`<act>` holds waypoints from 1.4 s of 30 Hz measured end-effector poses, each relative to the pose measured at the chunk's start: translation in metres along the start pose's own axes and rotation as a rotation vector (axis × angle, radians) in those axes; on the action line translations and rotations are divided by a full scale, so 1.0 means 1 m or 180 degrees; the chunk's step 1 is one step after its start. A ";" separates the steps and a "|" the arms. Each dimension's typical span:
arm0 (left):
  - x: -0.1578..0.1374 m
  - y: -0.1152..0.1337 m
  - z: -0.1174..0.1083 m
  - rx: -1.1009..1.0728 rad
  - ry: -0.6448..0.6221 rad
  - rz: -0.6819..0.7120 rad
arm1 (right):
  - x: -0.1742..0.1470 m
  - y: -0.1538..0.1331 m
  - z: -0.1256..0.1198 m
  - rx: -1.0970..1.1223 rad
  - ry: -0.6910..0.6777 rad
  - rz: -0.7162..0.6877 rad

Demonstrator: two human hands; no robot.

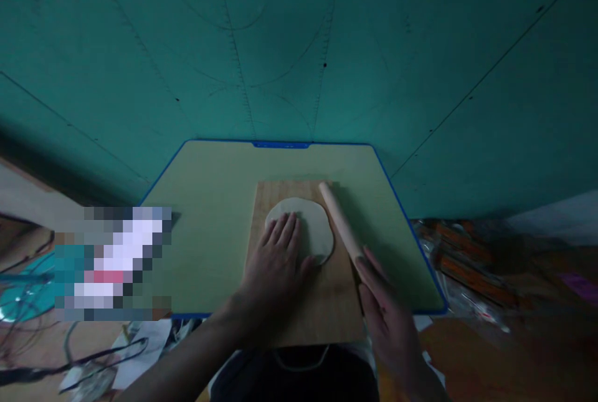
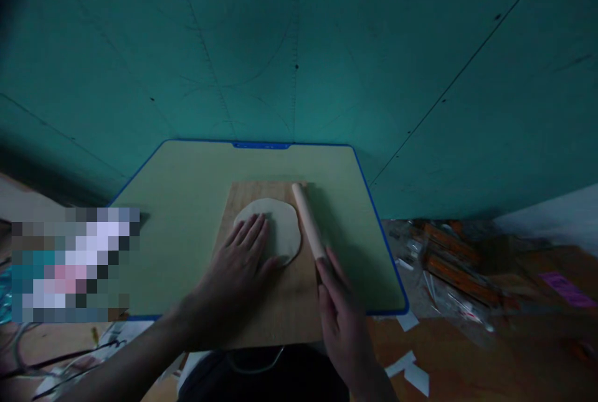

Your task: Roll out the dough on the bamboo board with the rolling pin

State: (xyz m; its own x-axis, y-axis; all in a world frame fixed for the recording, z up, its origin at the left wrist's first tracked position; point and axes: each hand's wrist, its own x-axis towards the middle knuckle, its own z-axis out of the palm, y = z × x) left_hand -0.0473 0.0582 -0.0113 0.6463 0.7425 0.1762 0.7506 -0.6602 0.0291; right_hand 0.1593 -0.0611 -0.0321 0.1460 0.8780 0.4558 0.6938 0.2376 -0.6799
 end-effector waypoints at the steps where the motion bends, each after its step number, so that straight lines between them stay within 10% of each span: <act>1: 0.008 0.005 0.000 -0.0018 -0.0055 0.0048 | -0.002 0.004 -0.005 0.0012 0.0182 0.0136; 11: 0.059 0.041 -0.006 -0.0005 -0.0426 0.0448 | -0.007 0.029 -0.038 0.0233 0.0512 0.0939; 22: 0.039 0.053 -0.004 -0.0260 -0.0284 0.0585 | -0.001 0.032 -0.041 0.0579 0.0067 0.0768; 35: -0.010 -0.025 0.006 -0.0014 0.0302 0.0319 | 0.028 0.025 -0.055 0.0365 -0.0132 0.0268; 42: -0.021 -0.018 -0.004 0.0036 0.0165 0.0369 | 0.031 0.011 -0.041 0.0299 -0.0196 -0.0062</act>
State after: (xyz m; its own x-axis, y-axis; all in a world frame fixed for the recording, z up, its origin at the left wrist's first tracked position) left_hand -0.0747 0.0535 -0.0116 0.7210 0.6543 0.2283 0.6730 -0.7396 -0.0056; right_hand 0.2000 -0.0483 -0.0019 0.0875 0.8960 0.4353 0.6265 0.2902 -0.7234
